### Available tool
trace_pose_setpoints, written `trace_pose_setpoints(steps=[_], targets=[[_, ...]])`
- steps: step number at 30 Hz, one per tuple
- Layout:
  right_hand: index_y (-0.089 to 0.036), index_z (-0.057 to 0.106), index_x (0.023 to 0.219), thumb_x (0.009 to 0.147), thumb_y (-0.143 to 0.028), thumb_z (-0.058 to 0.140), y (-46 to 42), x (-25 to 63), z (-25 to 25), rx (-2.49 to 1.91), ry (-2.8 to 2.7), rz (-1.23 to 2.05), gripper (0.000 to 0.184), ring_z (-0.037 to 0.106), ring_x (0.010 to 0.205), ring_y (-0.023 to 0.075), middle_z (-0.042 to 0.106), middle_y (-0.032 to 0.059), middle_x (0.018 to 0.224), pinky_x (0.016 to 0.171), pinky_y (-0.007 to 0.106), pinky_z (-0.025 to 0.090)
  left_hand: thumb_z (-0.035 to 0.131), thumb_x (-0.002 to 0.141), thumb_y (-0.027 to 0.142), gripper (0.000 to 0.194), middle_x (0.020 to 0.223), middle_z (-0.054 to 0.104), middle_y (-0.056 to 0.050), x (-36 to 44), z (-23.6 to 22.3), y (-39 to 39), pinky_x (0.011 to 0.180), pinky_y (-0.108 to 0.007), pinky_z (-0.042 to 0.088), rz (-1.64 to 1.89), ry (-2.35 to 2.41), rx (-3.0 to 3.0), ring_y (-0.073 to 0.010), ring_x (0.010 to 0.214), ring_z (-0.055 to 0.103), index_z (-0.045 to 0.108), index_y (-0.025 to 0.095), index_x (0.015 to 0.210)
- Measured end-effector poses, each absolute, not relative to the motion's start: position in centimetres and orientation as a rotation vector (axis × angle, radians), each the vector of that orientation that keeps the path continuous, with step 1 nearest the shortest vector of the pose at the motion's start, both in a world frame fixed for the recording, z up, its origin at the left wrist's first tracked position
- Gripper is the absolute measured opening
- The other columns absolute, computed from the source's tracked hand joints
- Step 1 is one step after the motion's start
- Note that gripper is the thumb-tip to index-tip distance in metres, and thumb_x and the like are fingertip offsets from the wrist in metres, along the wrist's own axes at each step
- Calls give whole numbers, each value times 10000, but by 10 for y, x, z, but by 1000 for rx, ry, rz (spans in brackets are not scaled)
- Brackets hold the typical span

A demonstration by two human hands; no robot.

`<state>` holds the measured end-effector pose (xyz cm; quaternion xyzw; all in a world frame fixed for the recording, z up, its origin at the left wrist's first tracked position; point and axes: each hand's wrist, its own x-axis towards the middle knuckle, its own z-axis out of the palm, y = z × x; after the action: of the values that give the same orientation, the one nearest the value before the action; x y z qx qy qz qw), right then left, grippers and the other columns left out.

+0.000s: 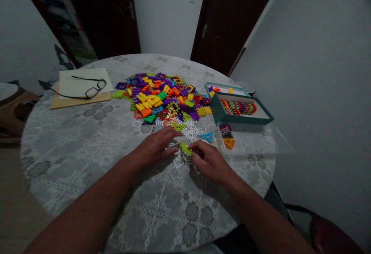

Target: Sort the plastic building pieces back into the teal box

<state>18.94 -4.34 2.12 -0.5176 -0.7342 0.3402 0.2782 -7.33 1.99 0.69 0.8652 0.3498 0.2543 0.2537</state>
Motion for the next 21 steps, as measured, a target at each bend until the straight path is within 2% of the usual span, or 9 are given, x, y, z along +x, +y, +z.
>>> trace_pose_setpoints(steps=[2, 4, 6, 8, 11, 14, 16, 21], targets=[[-221, 714, 1102, 958, -190, 603, -38, 184, 28, -1341, -1841, 1193, 185, 634, 790, 165, 706, -5, 894, 722, 279, 481, 646, 1050, 299, 265, 1345, 736, -82, -73, 9, 20, 1109, -430, 535, 680, 874, 2329, -252, 1280, 682, 686, 293, 1312], [-217, 722, 1075, 974, -212, 597, -28, 178, 34, -1329, -1801, 1307, 161, 635, 779, 159, 711, -8, 889, 710, 272, 480, 602, 1051, 274, 169, 1165, 779, -64, -75, 11, 22, 979, -385, 553, 601, 910, 2301, -229, 1088, 720, 729, 265, 1163], [-218, 738, 1061, 992, -214, 588, -15, 173, 35, -1360, -1866, 1171, 166, 659, 831, 173, 730, 7, 927, 764, 293, 506, 591, 1039, 279, 154, 1006, 778, -48, -79, 15, 24, 849, -350, 527, 520, 1005, 2275, -213, 914, 700, 741, 246, 1049], [-213, 754, 1112, 1006, -212, 600, -1, 168, 31, -1397, -1967, 861, 187, 689, 964, 207, 752, 54, 1055, 882, 343, 539, 605, 1023, 300, 158, 929, 761, -47, -85, 18, 26, 789, -341, 488, 476, 1092, 2272, -213, 840, 672, 745, 237, 987], [-209, 725, 1306, 1018, -206, 640, 19, 157, 20, -1431, -2110, 488, 300, 669, 1227, 261, 707, 131, 1339, 1067, 413, 538, 606, 1016, 328, 191, 910, 750, -61, -93, 22, 28, 786, -353, 468, 454, 1175, 2311, -229, 835, 664, 760, 237, 950], [-235, 658, 1459, 1045, -216, 643, 29, 146, 12, -1525, -2252, 383, 414, 646, 1329, 267, 613, 135, 1540, 1095, 402, 546, 579, 1033, 363, 247, 928, 758, -71, -95, 23, 30, 807, -363, 479, 436, 1206, 2342, -243, 858, 674, 784, 243, 964], [-243, 637, 1490, 1058, -246, 648, 32, 141, 11, -1606, -2316, 366, 432, 662, 1310, 264, 589, 120, 1578, 1060, 381, 563, 573, 1036, 386, 266, 942, 761, -75, -94, 20, 32, 814, -365, 488, 434, 1223, 2347, -249, 873, 678, 793, 244, 985], [-256, 651, 1455, 1087, -305, 638, 33, 138, 18, -1712, -2382, 321, 371, 690, 1240, 253, 616, 95, 1518, 989, 349, 574, 576, 1034, 394, 262, 991, 760, -88, -89, 8, 37, 847, -377, 515, 477, 1243, 2378, -264, 922, 690, 783, 234, 1031]])
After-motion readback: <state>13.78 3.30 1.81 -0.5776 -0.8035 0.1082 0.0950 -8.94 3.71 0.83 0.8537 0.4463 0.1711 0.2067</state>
